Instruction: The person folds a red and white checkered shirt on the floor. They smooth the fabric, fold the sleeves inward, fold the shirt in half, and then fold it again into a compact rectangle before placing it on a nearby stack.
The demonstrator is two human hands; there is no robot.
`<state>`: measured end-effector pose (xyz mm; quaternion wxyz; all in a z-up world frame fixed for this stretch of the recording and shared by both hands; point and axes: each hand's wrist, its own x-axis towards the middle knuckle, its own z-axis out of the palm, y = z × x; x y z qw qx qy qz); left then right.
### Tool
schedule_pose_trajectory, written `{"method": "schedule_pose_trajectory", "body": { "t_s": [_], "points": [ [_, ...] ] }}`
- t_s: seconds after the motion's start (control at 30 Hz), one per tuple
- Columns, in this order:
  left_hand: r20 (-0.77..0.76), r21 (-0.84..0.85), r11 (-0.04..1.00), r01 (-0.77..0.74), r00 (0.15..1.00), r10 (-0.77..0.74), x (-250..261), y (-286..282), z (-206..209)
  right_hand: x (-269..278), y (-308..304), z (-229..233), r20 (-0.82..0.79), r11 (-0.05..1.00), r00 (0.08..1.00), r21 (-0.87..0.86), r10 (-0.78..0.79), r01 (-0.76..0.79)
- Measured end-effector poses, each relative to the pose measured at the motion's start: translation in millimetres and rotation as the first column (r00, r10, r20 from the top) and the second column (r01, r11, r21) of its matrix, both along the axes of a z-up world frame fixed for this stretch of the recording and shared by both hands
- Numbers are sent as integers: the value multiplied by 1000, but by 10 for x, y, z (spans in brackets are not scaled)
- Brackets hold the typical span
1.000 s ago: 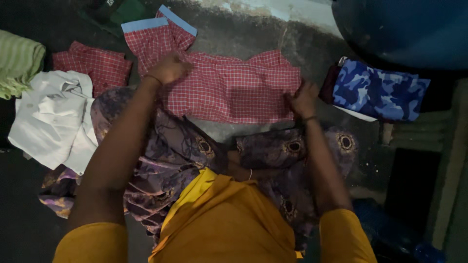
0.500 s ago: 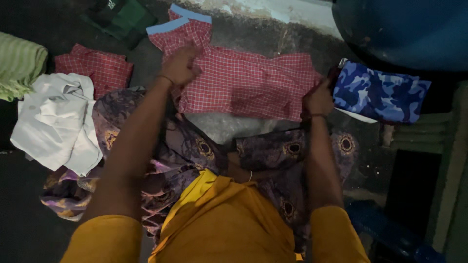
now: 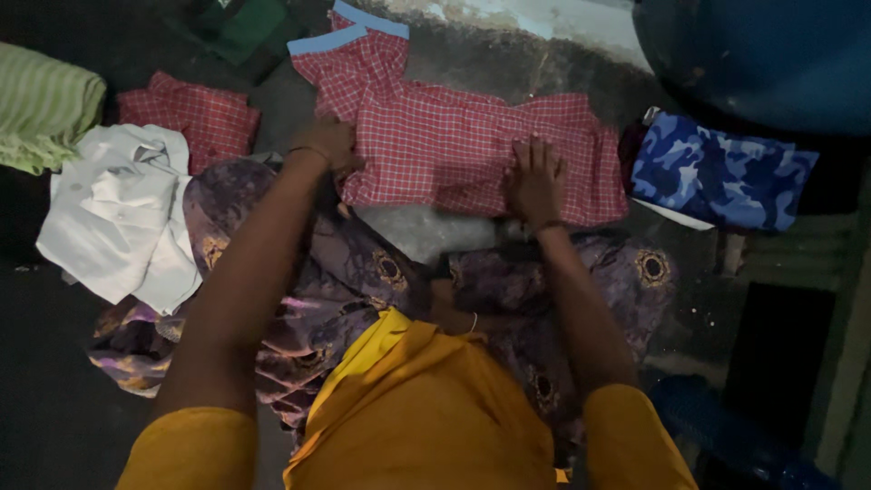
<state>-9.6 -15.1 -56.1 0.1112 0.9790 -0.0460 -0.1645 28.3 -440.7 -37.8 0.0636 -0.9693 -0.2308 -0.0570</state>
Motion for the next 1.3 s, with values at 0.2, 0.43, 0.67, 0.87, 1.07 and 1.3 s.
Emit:
{"method": "schedule_pose_trajectory", "body": {
  "t_s": [0.2,0.43,0.67,0.87,1.07,1.3],
  "points": [
    [81,-155,986,-56,994,69,203,32,-389,91,-198,-183,-171,985,970,-31,-173,171],
    [-276,19,973,229,937,-215,6,-206,-163,133,-218,-223,-215,972,948,-76,-234,223],
    [162,-188,961,204,971,-174,-21,-295,19,108,-215,-290,-201,969,950,-101,-241,224],
    [-89,-222,967,128,985,-151,-4,-338,-78,150,-247,-376,-196,970,952,-100,-236,221],
    [247,-372,923,102,969,-7,122,-385,-275,153,-268,-412,-181,975,960,-112,-212,194],
    [68,-281,959,25,998,-6,120,-463,-471,124,-212,-308,-203,966,947,-120,-250,230]
  ]
}}
